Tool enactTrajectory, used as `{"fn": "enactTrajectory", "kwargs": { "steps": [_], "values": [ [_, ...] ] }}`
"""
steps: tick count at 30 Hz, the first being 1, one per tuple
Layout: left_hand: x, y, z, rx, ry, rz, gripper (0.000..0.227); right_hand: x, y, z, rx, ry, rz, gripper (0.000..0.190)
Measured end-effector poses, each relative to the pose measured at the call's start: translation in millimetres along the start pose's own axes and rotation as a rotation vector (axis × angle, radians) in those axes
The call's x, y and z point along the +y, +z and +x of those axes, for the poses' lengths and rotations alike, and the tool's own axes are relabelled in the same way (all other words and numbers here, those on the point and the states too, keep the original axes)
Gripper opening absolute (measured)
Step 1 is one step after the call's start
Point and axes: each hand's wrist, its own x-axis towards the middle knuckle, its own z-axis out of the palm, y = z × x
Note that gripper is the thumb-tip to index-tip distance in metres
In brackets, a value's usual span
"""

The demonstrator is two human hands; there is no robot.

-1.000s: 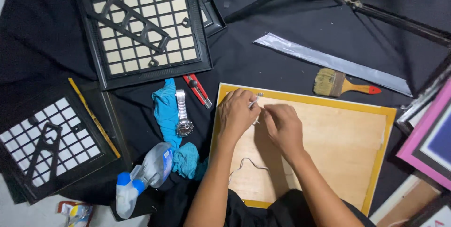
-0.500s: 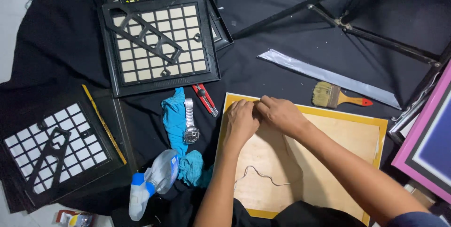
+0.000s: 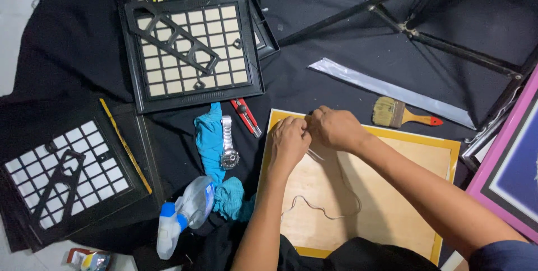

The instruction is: Untying the hanging wire and removing the back panel from a picture frame

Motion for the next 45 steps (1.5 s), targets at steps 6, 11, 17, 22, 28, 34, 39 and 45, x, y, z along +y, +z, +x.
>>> {"fn": "enactTrajectory", "kwargs": {
  "steps": [6,11,17,22,28,34,39,45],
  "values": [
    [22.3,-26.3,-0.5,0.027,0.030,0.021,0.021,-14.3,-28.4,-7.3,-0.152,0.392,0.383,0.025],
    [15.3,-19.8,0.0,0.020,0.038,0.001,0.013,-18.6,-21.1,-22.9,0.059,0.446,0.554,0.019],
    [18.6,-24.7,0.8,0.009,0.030,-0.041,0.011,-25.3,-12.1,-37.5,0.280,0.323,0.456,0.019],
    [14.4,-19.1,0.4,0.034,0.027,-0.074,0.011,-24.7,5.3,-31.1,0.380,0.272,0.366,0.015],
    [12.8,-18.3,0.0,0.025,0.019,-0.098,0.010,-36.5,-9.7,-27.5,0.287,0.272,0.162,0.008],
    [10.1,-17.5,-0.2,0.020,0.033,-0.114,0.011,-33.4,6.7,-21.3,0.201,0.436,0.264,0.020],
    [13.0,-15.2,0.5,0.027,0.002,-0.082,0.015,-34.3,6.2,-13.5,0.034,0.883,0.658,0.038],
    [18.4,-21.4,-0.7,0.042,0.025,-0.050,0.013,-77.7,-46.2,-58.0,0.283,0.998,1.153,0.036]
  ]
}}
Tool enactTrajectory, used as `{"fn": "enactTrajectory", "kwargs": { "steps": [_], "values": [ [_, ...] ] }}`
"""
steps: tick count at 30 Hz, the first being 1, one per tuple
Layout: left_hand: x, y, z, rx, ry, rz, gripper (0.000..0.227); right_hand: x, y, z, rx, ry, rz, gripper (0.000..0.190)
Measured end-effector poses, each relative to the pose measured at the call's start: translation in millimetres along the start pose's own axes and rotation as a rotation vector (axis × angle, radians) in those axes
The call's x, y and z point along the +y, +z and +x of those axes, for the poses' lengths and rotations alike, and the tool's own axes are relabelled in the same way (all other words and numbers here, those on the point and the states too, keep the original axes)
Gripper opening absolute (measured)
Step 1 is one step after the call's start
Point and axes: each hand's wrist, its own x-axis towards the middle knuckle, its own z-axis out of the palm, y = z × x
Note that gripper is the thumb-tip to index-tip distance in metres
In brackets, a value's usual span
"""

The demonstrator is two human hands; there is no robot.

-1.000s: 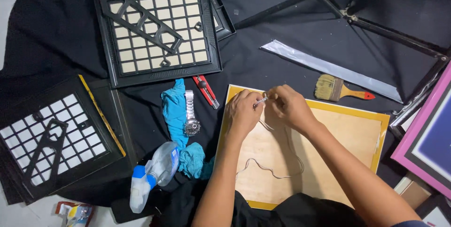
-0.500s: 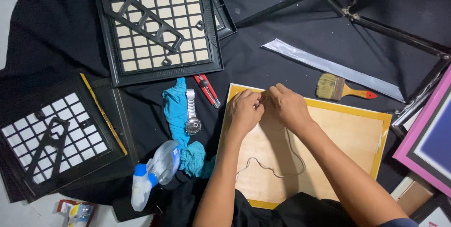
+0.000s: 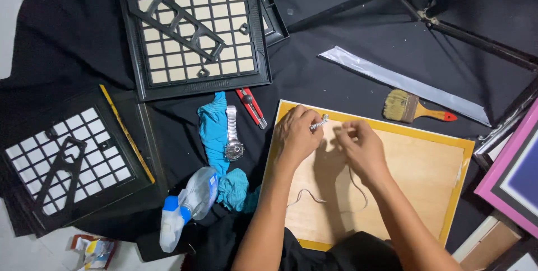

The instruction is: Untying the hanging wire and removing the back panel from a picture frame

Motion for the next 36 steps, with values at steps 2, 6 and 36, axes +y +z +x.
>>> {"fn": "enactTrajectory", "kwargs": {
  "steps": [2,6,36],
  "values": [
    [2.6,2.1,-1.3,0.011,0.014,0.055,0.018,19.3,-9.1,-15.2,0.002,0.042,0.029,0.034],
    [27.4,-14.7,2.8,0.039,0.094,0.204,0.009,46.5,-20.3,-31.7,-0.007,0.099,0.116,0.029],
    [26.7,5.5,3.8,0.074,0.162,0.180,0.011,98.7,9.1,6.8,0.193,-0.484,-0.159,0.021]
  ]
}}
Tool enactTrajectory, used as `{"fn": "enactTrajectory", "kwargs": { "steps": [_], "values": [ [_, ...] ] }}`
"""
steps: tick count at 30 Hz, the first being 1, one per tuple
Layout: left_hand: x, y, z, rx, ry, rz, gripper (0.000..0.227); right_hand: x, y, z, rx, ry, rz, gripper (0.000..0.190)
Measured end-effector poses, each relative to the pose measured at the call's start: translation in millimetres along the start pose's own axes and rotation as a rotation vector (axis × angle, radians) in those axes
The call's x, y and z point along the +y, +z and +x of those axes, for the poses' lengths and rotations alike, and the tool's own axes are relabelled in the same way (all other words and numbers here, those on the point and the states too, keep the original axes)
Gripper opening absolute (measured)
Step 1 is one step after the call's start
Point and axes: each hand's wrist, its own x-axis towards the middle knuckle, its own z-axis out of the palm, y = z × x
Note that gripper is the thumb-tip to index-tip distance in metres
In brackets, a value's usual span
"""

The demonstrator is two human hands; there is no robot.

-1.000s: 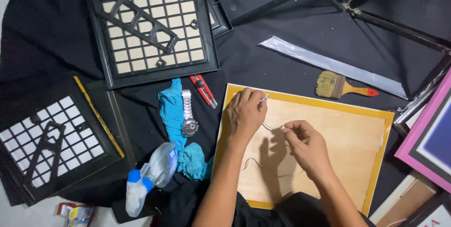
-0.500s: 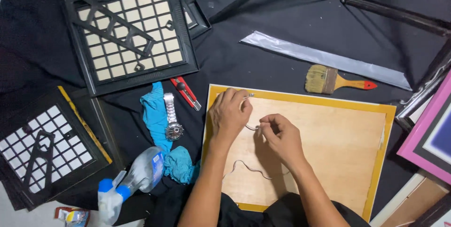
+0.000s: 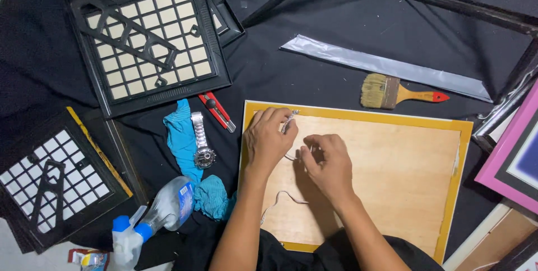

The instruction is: Untying the hanging wire and removing the back panel from a picture frame

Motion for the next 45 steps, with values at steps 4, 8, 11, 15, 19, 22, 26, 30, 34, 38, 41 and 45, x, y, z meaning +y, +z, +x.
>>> {"fn": "enactTrajectory", "kwargs": {
  "steps": [4,8,11,15,19,22,26,30,34,38,41,45],
  "values": [
    [6.2,3.0,-2.2,0.013,-0.029,0.049,0.004,0.7,12.5,-1.5,0.084,-0.219,-0.156,0.025],
    [13.0,-3.5,1.5,-0.039,-0.146,-0.013,0.005,1.8,23.0,-2.3,0.125,-0.246,-0.185,0.030],
    [6.3,0.6,-0.6,-0.103,-0.268,-0.100,0.010,4.1,29.2,0.6,0.165,-0.228,-0.220,0.027],
    [1.2,1.7,-0.5,-0.073,-0.287,-0.241,0.008,4.9,36.9,11.2,0.236,-0.232,-0.233,0.023],
    [0.8,4.2,-2.2,-0.083,-0.260,-0.213,0.006,7.6,47.7,24.9,0.304,-0.247,-0.268,0.025],
    [-0.7,4.2,-0.7,-0.097,-0.259,-0.174,0.008,14.6,50.1,33.1,0.257,-0.239,-0.230,0.015],
    [1.6,6.4,-0.1,-0.051,-0.219,-0.067,0.008,19.9,48.8,35.5,0.210,-0.221,-0.227,0.010],
    [2.8,3.8,-0.4,0.083,-0.155,-0.113,0.002,17.3,43.6,32.6,0.193,-0.199,-0.179,0.013],
    [-5.1,7.7,-0.3,0.079,-0.111,-0.188,0.008,17.9,42.6,32.8,0.188,-0.190,-0.166,0.012],
    [-0.3,4.7,-0.5,0.020,-0.063,-0.104,0.009,22.9,43.6,33.7,0.180,-0.211,-0.177,0.011],
    [-0.5,8.0,-1.7,0.041,-0.043,-0.065,0.008,21.0,41.9,32.7,0.186,-0.224,-0.175,0.011],
    [2.4,6.3,-1.1,0.049,-0.018,0.010,0.006,19.1,42.3,32.4,0.184,-0.232,-0.177,0.011]
  ]
}}
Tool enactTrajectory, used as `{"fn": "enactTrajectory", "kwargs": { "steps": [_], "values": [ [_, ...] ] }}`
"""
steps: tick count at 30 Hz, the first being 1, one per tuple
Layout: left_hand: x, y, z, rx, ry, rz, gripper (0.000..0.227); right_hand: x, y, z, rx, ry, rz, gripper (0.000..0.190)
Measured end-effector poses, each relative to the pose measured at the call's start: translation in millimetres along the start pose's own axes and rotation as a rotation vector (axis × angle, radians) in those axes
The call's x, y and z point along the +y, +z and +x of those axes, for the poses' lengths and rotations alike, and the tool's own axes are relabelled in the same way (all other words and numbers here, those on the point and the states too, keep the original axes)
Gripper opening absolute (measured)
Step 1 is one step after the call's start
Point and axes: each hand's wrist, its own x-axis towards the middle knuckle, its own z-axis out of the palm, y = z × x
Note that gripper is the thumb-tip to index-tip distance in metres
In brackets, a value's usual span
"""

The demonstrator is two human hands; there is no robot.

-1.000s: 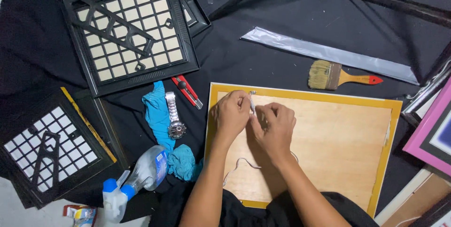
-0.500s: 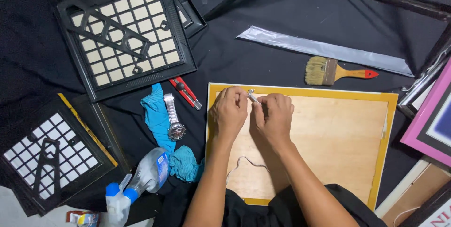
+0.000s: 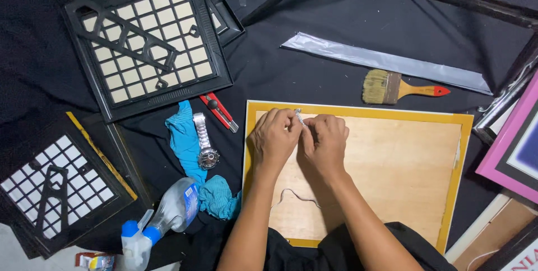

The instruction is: Untying the hanging wire and removing the back panel from a picture frame

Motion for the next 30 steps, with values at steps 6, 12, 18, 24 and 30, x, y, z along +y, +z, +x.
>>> {"fn": "enactTrajectory", "kwargs": {
  "steps": [6,12,18,24,30],
  "values": [
    [-0.5,2.5,3.0,-0.021,0.004,0.024,0.008,3.8,-0.2,2.1,-0.003,0.017,0.001,0.011],
    [-2.6,2.5,4.4,-0.006,-0.006,0.000,0.008,0.3,-2.1,3.5,-0.024,0.054,0.024,0.010],
    [-9.6,12.2,0.5,0.031,-0.038,0.068,0.006,1.8,-2.5,4.3,-0.033,0.088,0.085,0.011],
    [-9.6,1.0,1.8,-0.026,-0.011,-0.084,0.009,6.1,-3.5,3.1,-0.042,0.104,0.132,0.010],
    [-10.1,6.6,-2.3,-0.013,0.007,-0.049,0.008,5.6,-4.5,2.7,-0.047,0.097,0.128,0.011]
  ]
}}
